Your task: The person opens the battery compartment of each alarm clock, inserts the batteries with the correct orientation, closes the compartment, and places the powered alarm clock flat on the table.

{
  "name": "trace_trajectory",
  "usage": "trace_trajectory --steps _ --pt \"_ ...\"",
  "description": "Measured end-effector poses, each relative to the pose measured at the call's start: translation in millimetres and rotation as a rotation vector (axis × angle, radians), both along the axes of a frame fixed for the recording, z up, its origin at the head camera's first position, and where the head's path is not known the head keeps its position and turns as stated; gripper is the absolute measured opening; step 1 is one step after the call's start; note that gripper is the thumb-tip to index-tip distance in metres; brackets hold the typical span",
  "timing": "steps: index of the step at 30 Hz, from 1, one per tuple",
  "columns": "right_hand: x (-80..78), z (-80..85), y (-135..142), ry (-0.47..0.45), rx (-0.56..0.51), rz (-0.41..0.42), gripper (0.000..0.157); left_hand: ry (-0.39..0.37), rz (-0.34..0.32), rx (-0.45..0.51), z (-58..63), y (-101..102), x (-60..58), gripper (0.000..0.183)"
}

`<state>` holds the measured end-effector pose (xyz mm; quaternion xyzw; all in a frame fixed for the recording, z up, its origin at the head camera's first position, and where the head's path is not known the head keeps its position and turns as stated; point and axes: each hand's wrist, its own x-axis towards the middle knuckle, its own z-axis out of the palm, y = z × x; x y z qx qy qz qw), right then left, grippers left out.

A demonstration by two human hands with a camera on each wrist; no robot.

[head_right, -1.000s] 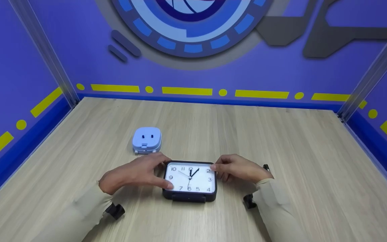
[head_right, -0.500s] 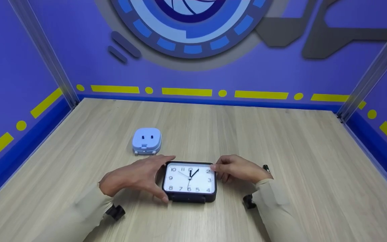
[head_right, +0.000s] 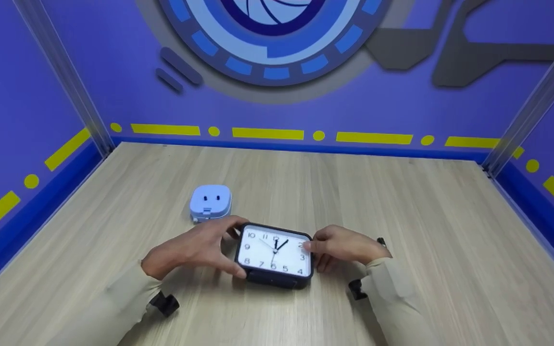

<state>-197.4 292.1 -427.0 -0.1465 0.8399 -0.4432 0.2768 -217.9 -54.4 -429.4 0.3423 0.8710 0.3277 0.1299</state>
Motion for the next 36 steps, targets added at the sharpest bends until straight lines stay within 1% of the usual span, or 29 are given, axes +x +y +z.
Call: trace_trajectory --steps 2,5,7,8,10,11,13,16,21,26,30,33,36 --pt "-1.0 -1.9 4 -0.028 -0.042 0.002 0.034 -0.04 0.042 0.039 2.8 0 0.2 0.104" --pt "-2.1 -5.4 8 -0.079 -0.108 -0.002 0.032 -0.11 0.101 0.053 5.2 -1 0.8 0.104" --pt "-2.5 -7.7 10 -0.104 -0.142 0.0 0.031 -0.175 0.116 0.056 5.2 -1 1.1 0.094" --pt "-2.5 -8.7 11 -0.114 -0.154 -0.001 0.031 -0.209 0.115 0.066 4.9 -1 0.9 0.085" --pt "-2.4 -9.5 11 -0.125 -0.167 -0.004 0.03 -0.26 0.097 0.1 3.5 0 0.7 0.067" --pt "-2.4 -9.5 11 -0.126 -0.17 -0.006 0.03 -0.276 0.086 0.122 3.1 0 0.8 0.058" --pt "-2.6 -8.8 11 -0.12 -0.163 -0.017 0.029 -0.272 0.078 0.159 2.8 1 0.8 0.045" --pt "-3.3 -6.5 9 -0.07 -0.125 -0.036 0.027 -0.257 0.083 0.203 3.9 2 1.8 0.041" --pt "-1.7 1.6 3 0.069 -0.015 -0.059 0.024 -0.276 0.081 0.244 6.6 2 3.6 0.039" --pt "5.2 15.4 -6 0.206 0.122 -0.084 0.024 -0.277 0.061 0.264 7.9 2 4.4 0.036" --pt "10.0 23.4 -15 0.334 0.227 -0.078 0.021 -0.266 0.047 0.267 8.5 3 4.7 0.035" --pt "11.7 25.6 -21 0.399 0.251 -0.06 0.016 -0.253 0.041 0.27 9.6 3 4.9 0.034" --pt "11.9 25.0 -23 0.421 0.247 -0.046 0.012 -0.24 0.029 0.291 10.9 4 5.0 0.033"
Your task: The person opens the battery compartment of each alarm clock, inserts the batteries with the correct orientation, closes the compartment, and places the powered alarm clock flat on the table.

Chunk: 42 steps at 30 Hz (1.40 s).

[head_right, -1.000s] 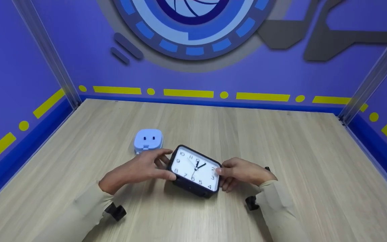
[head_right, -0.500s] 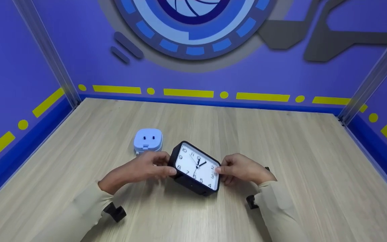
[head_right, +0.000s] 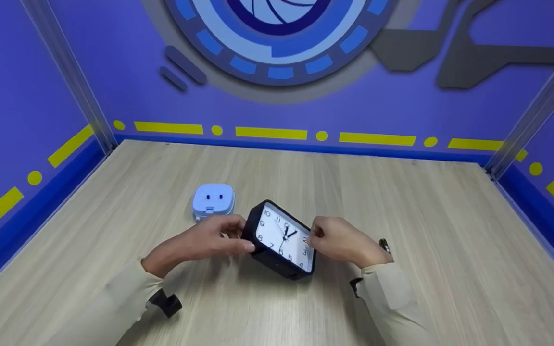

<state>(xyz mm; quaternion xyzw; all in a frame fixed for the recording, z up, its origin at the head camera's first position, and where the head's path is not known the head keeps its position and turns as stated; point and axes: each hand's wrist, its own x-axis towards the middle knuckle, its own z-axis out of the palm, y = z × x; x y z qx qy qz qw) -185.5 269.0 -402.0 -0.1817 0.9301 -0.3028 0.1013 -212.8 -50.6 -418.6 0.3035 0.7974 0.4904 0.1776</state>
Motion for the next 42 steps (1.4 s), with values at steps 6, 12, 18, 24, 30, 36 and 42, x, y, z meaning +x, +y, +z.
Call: trace_trajectory --steps 6,12,18,24,30,36,42 --pt "1.0 0.6 -3 -0.106 -0.039 -0.053 0.02 0.032 -0.03 0.075 0.3 2 -1.1 0.03" --pt "0.5 1.9 -4 -0.183 -0.084 -0.096 0.043 0.039 -0.057 0.124 0.9 3 -0.5 0.026" --pt "0.9 1.7 -5 -0.161 -0.099 -0.075 0.047 0.033 -0.07 0.154 -0.4 5 -0.4 0.026" --pt "2.0 4.5 -10 -0.113 -0.062 -0.082 0.047 0.098 -0.088 0.139 -0.1 4 0.3 0.02" --pt "3.5 6.5 -13 -0.093 -0.052 -0.06 0.042 0.112 -0.092 0.135 -0.7 4 -0.1 0.018" --pt "5.1 6.1 -13 -0.121 -0.07 -0.046 0.044 0.135 -0.086 0.135 -0.2 4 -0.3 0.018" --pt "5.4 6.2 -15 -0.16 -0.114 -0.047 0.046 0.145 -0.093 0.151 -0.1 5 0.2 0.019"
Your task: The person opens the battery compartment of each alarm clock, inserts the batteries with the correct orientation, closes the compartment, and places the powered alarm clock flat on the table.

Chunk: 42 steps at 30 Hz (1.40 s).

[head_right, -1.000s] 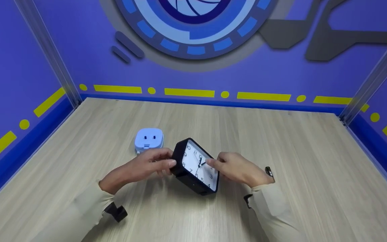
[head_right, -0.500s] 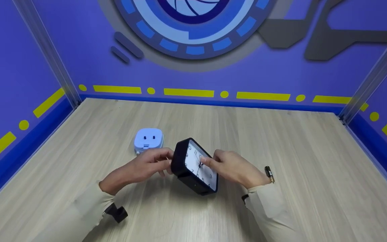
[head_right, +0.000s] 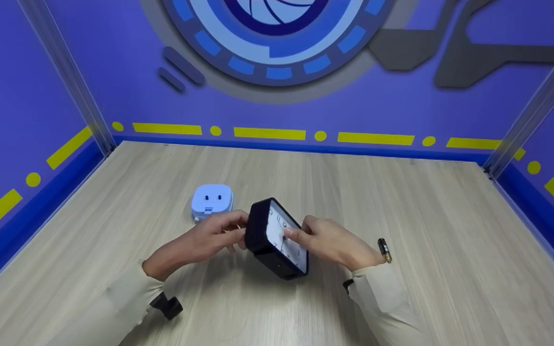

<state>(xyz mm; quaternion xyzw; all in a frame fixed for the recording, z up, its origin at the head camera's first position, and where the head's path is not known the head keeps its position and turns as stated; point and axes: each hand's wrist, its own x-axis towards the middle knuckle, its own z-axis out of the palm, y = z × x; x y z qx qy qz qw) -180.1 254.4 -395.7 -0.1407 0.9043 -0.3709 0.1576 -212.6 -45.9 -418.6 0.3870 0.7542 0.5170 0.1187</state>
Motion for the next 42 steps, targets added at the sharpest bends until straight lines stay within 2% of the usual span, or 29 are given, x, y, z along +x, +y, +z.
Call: trace_trajectory --steps 12,26,30,36,39,42 --pt "0.9 -1.3 -5 -0.015 -0.064 0.05 0.043 0.001 0.029 -0.055 -0.4 4 2.7 0.022" --pt "0.7 -3.6 -15 -0.077 -0.179 0.107 0.037 -0.015 0.112 -0.081 -3.5 10 4.1 0.033" --pt "1.6 -2.2 -17 -0.063 -0.204 0.09 0.029 -0.021 0.105 -0.104 -4.9 10 4.6 0.036" --pt "2.7 -0.9 -19 -0.029 -0.225 0.071 0.027 -0.04 0.098 -0.122 -7.2 9 4.0 0.035" --pt "3.6 -0.3 -19 0.012 -0.252 0.072 0.032 -0.049 0.097 -0.135 -8.4 8 3.6 0.035" --pt "5.2 1.0 -20 0.052 -0.298 0.066 0.045 -0.063 0.098 -0.145 -9.8 8 2.9 0.035"
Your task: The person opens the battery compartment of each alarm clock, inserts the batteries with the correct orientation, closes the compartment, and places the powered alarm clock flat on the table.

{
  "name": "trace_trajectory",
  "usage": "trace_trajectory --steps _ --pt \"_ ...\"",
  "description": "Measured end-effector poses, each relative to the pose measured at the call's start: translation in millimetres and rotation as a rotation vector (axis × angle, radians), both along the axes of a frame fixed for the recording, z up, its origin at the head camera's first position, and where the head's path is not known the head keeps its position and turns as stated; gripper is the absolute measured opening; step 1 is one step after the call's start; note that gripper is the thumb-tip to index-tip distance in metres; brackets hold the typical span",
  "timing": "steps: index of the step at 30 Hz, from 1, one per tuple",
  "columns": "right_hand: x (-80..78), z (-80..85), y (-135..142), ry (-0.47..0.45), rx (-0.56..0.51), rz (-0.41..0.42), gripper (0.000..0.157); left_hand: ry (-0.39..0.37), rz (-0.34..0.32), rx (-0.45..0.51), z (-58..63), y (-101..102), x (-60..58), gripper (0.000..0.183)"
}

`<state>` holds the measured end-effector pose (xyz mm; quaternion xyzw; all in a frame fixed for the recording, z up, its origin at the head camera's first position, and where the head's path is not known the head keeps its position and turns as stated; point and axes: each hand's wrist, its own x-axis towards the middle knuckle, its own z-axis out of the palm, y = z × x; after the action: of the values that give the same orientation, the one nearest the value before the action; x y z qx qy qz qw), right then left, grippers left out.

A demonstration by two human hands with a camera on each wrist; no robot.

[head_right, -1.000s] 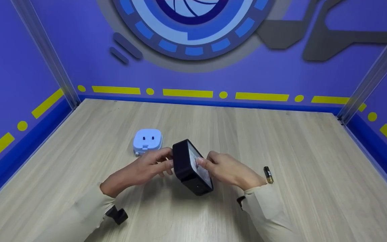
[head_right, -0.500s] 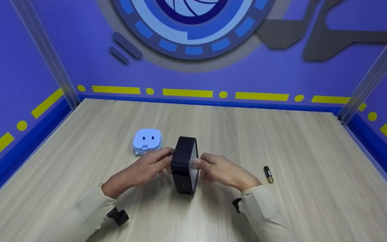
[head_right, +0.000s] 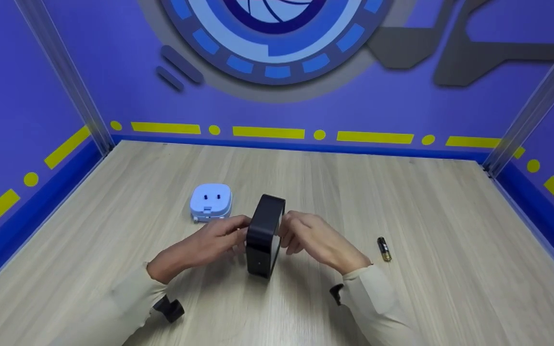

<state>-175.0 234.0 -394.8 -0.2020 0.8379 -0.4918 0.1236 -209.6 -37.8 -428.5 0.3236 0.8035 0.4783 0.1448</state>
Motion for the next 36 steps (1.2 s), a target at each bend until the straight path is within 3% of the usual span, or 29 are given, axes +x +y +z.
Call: trace_trajectory --steps 3,10,19,27,36 --pt "1.2 1.9 -3 0.017 -0.019 -0.024 0.056 -0.01 -0.001 -0.007 -1.2 0 -0.7 0.036" --pt "2.0 3.6 -9 -0.001 -0.02 -0.067 0.051 -0.051 -0.015 -0.041 -3.1 0 -1.8 0.039" --pt "-0.5 7.8 1 -0.029 -0.03 0.021 0.053 -0.096 0.009 -0.192 -4.5 0 -0.6 0.05" --pt "-0.3 14.0 13 -0.125 -0.085 0.072 0.053 -0.079 0.003 -0.204 -5.7 -1 -1.3 0.053" --pt "-1.6 12.2 20 -0.174 -0.11 0.102 0.054 -0.114 0.117 -0.223 -3.8 -4 -0.4 0.062"
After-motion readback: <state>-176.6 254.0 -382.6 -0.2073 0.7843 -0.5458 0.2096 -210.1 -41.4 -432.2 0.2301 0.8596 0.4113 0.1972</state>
